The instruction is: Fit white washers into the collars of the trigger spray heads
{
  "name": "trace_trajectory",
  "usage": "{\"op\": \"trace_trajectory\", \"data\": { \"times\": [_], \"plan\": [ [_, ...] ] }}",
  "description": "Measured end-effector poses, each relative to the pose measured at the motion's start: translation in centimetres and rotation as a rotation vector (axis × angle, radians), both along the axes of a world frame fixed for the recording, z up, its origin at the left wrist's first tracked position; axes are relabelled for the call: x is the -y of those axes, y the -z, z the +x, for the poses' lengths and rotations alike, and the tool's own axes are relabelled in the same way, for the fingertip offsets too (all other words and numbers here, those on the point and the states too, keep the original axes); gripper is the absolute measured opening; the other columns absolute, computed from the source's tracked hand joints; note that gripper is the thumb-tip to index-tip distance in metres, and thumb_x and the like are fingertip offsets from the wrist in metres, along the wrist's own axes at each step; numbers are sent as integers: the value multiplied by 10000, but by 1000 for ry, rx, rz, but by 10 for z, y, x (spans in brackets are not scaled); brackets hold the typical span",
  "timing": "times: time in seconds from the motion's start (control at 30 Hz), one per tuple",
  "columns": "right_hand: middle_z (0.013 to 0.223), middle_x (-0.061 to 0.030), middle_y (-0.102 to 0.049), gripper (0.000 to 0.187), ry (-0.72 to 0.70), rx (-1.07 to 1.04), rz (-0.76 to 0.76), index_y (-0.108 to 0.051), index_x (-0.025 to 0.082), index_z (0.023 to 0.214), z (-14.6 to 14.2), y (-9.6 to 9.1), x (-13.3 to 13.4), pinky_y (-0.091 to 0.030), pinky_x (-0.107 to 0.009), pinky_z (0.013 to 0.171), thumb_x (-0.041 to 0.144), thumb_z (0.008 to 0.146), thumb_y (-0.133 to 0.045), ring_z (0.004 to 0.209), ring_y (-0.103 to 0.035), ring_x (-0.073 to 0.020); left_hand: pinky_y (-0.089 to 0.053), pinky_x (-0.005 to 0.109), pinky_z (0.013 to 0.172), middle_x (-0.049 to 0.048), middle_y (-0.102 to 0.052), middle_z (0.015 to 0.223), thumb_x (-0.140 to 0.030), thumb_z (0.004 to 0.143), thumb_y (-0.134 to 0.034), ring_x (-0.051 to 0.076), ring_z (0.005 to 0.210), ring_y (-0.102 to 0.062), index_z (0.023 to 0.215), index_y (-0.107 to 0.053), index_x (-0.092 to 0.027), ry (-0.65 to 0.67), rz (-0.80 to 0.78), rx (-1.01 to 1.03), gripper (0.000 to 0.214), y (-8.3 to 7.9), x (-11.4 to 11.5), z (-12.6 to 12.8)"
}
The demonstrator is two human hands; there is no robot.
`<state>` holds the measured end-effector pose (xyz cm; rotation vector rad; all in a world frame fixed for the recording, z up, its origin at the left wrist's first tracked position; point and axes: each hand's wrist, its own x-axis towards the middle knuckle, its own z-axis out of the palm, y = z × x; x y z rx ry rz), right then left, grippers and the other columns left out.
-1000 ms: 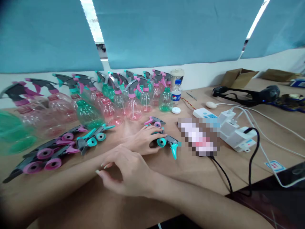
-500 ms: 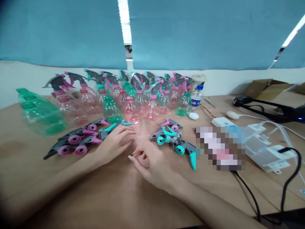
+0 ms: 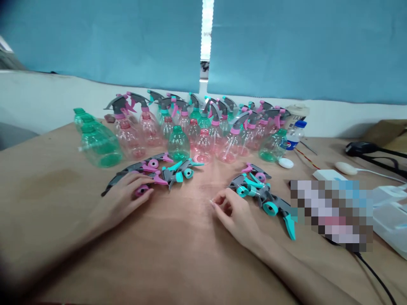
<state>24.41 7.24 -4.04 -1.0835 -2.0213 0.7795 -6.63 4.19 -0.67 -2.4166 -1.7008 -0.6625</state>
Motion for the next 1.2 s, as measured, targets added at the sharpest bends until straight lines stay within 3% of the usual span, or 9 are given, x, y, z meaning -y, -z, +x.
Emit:
{"op": "trace_trajectory", "data": {
  "times": [0.07, 0.2, 0.4, 0.6, 0.73, 0.9, 1.03, 1.2],
  "plan": [
    [767, -17, -577, 127, 4, 10, -8, -532, 201, 847, 1, 1, -1, -467, -263, 524, 319, 894, -520, 609, -542, -136, -434, 459, 942, 103, -607, 1128, -253, 882, -488, 287, 1099, -528, 1100, -607, -192, 5, 6, -87, 255, 0, -6, 11],
    [799, -29, -583, 133, 14, 19, -11, -533, 203, 867, 2, 3, -3, -467, -268, 520, 332, 895, -520, 615, -549, -139, -449, 483, 897, 171, -566, 1170, -221, 857, -511, 330, 1112, -508, 1161, -568, -117, -105, 12, -206, 326, 1, -14, 25],
    [775, -25, -585, 124, 12, 58, -6, -532, 208, 864, 3, 2, -4, -461, -270, 524, 328, 891, -519, 607, -546, -142, -469, 491, 833, 169, -581, 1035, -236, 856, -515, 334, 996, -526, 1099, -595, -100, -184, -6, -238, 290, 1, 12, 28],
    [767, -18, -596, 108, 0, 86, 8, -543, 213, 865, 0, 1, -3, -452, -268, 530, 316, 885, -518, 598, -545, -141, -489, 423, 877, 109, -556, 1137, -174, 826, -532, 269, 1032, -525, 1117, -565, -180, 37, -189, 4, 294, -9, 54, 57],
    [772, -10, -590, 72, -6, 67, -15, -538, 210, 870, 0, 0, -1, -454, -260, 537, 281, 876, -529, 605, -546, -136, -497, 378, 876, 90, -542, 1214, -133, 784, -566, 259, 1077, -519, 1176, -538, -221, 162, -261, 68, 403, -15, 67, 74],
    [731, -1, -580, 56, -9, 78, -12, -536, 204, 848, -1, -2, 1, -440, -253, 523, 254, 872, -530, 588, -538, -131, -476, 378, 800, 39, -617, 1056, -74, 814, -548, 247, 953, -554, 1099, -597, -250, 172, -372, -60, 339, -9, 58, 69],
    [727, -4, -589, 53, -39, 77, -1, -537, 201, 842, -2, -4, 3, -432, -252, 517, 238, 873, -515, 586, -539, -130, -441, 364, 821, 42, -600, 1079, -118, 860, -556, 242, 992, -530, 1136, -581, -249, 187, -326, -99, 306, -5, 47, 74],
    [749, -9, -586, 69, -69, 31, -18, -537, 197, 834, -4, -6, 5, -439, -254, 539, 232, 880, -500, 600, -534, -126, -430, 381, 879, 79, -586, 1132, -138, 864, -580, 253, 1061, -511, 978, -624, -190, 374, -275, -80, 133, -3, 23, 101]
  ]
}}
